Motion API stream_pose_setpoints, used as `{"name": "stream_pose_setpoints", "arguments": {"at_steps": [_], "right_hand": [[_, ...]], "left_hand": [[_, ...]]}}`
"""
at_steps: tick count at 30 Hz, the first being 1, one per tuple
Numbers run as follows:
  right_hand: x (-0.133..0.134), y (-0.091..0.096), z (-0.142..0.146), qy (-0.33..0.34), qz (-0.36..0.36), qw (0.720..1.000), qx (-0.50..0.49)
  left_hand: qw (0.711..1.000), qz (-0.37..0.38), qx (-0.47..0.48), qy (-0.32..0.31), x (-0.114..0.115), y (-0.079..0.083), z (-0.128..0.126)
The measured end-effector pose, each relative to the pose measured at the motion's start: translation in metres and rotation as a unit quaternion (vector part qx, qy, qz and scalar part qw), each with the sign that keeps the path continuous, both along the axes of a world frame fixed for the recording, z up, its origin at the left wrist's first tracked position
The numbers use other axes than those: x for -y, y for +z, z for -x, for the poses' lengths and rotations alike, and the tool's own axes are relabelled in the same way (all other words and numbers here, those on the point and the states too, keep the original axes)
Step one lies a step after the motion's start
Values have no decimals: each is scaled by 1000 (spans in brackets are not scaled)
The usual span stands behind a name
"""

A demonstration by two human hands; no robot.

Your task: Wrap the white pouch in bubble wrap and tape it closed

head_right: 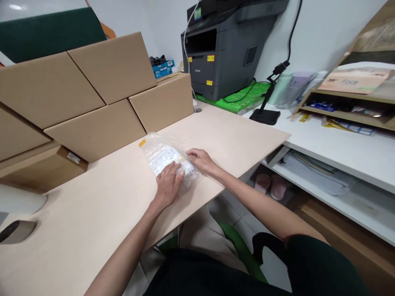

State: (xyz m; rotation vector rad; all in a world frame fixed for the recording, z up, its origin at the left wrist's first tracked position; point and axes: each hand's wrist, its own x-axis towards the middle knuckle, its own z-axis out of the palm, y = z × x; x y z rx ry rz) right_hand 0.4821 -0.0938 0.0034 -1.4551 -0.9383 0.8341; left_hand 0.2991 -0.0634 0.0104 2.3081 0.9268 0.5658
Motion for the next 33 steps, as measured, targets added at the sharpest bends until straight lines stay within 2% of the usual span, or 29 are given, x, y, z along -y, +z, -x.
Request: {"name": "stream_pose_setpoints", "arguments": {"at_steps": [2, 4, 6, 8, 11, 13, 15, 17, 19, 20, 21, 23, 25, 26, 28, 31, 33], "right_hand": [[-5, -1, -15, -36, -9, 990, 138], [-16, 1, -23, -29, 23, 971, 237], [-30, 5, -22, -10, 74, 955, 288], [-45, 9, -14, 7, 113, 951, 287], [-59, 13, 6, 37, 128, 970, 201], [-62, 15, 17, 68, 127, 986, 84], [-56, 18, 25, 106, 125, 985, -45], [-43, 25, 30, 161, 110, 971, -135], [-24, 36, 34, 234, 87, 952, -176], [-14, 43, 37, 268, 77, 942, -186], [-5, 50, 39, 292, 67, 934, -195], [6, 62, 44, 305, 43, 928, -211], [5, 67, 51, 292, 21, 930, -223], [0, 65, 54, 282, 14, 933, -225], [-19, 56, 63, 238, 7, 947, -215], [-55, 31, 77, 131, 9, 984, -121], [-75, 15, 86, 64, 27, 997, 22]], "left_hand": [[999, -34, -36, -4, 1, -4, -5], [996, -65, -61, -14, 2, -6, -6], [993, -84, -76, -24, 2, -8, -5], [992, -93, -82, -34, 3, -10, -2], [992, -94, -70, -47, 4, -14, 4], [994, -81, -46, -61, 3, -14, 9], [996, -66, 0, -51, -1, -8, 18], [996, -70, 59, 7, -11, 4, 31], [988, -69, 110, 80, -24, 20, 50], [986, -45, 132, 93, -30, 29, 61], [985, 6, 154, 72, -35, 38, 73], [965, 156, 208, -10, -39, 51, 93], [915, 299, 265, -56, -38, 56, 107], [888, 349, 296, -50, -37, 56, 110], [845, 400, 354, 6, -39, 49, 110], [826, 366, 397, 165, -55, 28, 99], [829, 321, 388, 242, -71, 12, 91]]}}
